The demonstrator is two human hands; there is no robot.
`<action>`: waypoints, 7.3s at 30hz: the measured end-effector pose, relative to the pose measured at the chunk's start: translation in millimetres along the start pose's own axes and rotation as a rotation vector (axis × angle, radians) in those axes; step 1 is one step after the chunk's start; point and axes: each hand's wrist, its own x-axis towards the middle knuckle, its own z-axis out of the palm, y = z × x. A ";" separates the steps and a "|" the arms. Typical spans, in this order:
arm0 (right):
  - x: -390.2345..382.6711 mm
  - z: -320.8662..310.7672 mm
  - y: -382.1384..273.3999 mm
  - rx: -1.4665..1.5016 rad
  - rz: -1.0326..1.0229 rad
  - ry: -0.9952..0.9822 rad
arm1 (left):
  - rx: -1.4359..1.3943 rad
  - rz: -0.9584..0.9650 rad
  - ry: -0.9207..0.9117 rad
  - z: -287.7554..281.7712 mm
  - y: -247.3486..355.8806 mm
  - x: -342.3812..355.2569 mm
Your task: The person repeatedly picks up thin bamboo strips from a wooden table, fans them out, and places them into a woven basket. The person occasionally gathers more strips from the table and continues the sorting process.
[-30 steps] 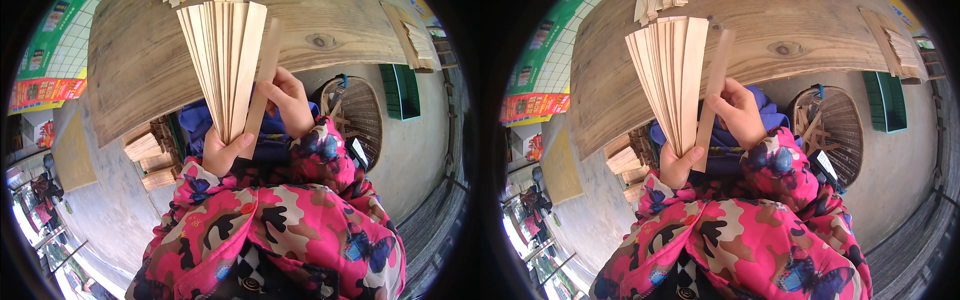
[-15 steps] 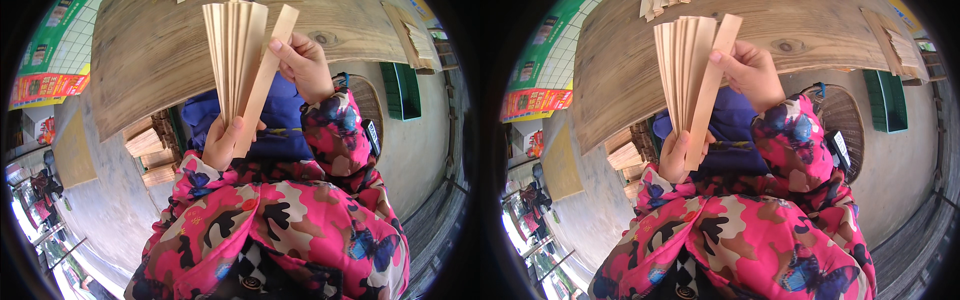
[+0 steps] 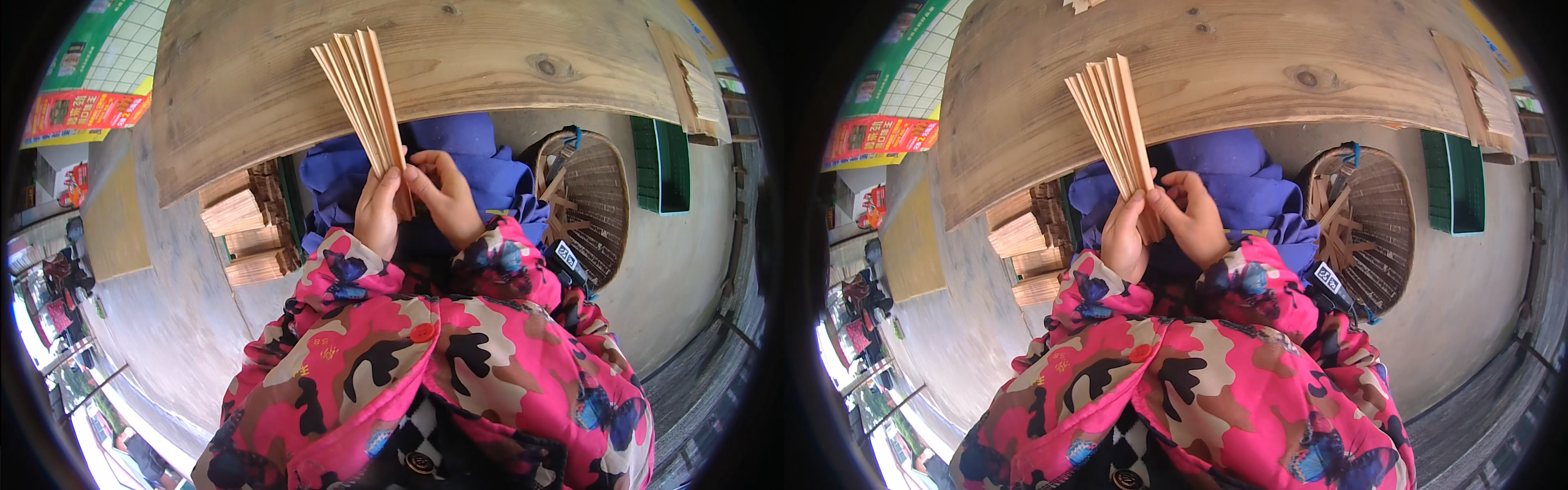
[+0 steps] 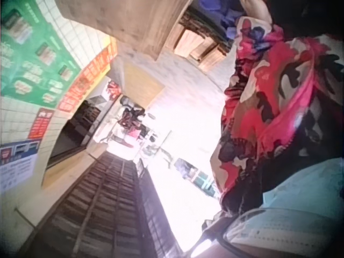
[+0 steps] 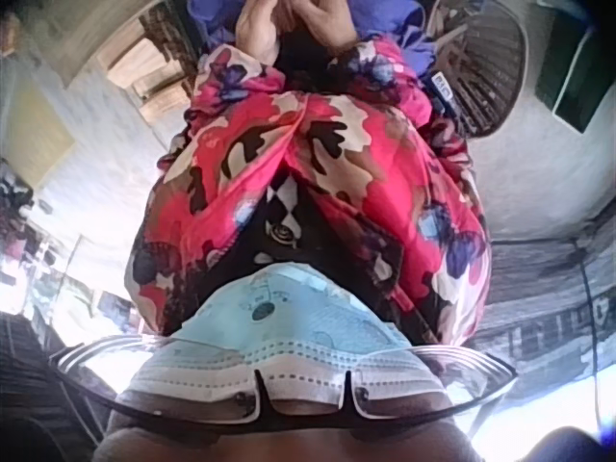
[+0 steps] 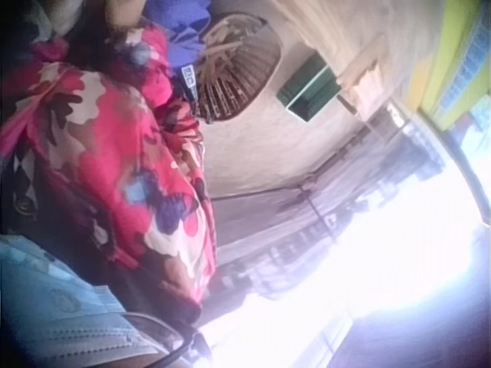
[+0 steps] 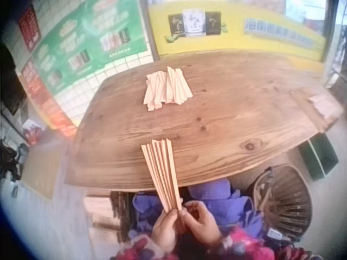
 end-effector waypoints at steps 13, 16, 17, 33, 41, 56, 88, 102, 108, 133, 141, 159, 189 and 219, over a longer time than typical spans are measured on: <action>4.9 -2.5 3.3 -0.120 -0.006 0.057 | -0.025 -0.250 -0.064 -1.4 12.4 -5.4; 5.9 -3.2 2.7 0.044 0.048 0.049 | -0.115 -0.204 -0.052 -1.1 10.9 -4.5; 5.9 -3.5 1.8 0.094 0.104 0.073 | -0.113 -0.235 -0.040 -1.6 11.2 -3.6; 6.1 -1.9 -4.0 0.000 0.062 0.066 | -0.064 -0.289 -0.109 -11.6 21.0 -1.5; 5.2 -4.2 -7.2 -0.027 0.097 0.022 | -0.063 -0.280 -0.107 -12.4 18.9 -1.1; 3.5 -5.2 -6.7 0.288 0.145 0.090 | -0.083 -0.263 -0.081 -12.4 20.5 -2.1; 2.1 -2.1 -12.2 0.049 0.143 0.010 | -0.057 -0.223 -0.083 -9.9 22.6 -4.5; 2.3 -2.5 -11.2 0.035 0.148 0.012 | -0.072 -0.244 -0.080 -10.8 22.3 -4.2; 2.6 -2.1 -10.0 0.076 0.168 0.015 | -0.052 -0.226 -0.089 -11.2 21.7 -4.4; 19.2 -3.3 -20.7 0.052 0.161 0.127 | 0.045 -0.233 -0.114 -16.3 21.0 -3.6; 34.1 -0.6 -10.5 0.104 0.038 0.135 | 0.081 -0.241 -0.156 -16.2 19.3 -5.6; 6.7 3.2 -9.3 0.134 0.072 0.059 | 0.102 -0.159 -0.039 -8.7 28.0 -0.5; -5.0 2.1 -1.0 0.291 0.163 0.001 | -0.045 -0.294 -0.104 -13.9 36.4 -0.9; 0.1 -2.4 0.0 0.082 0.036 0.022 | 0.111 -0.187 -0.119 -10.0 30.4 -2.2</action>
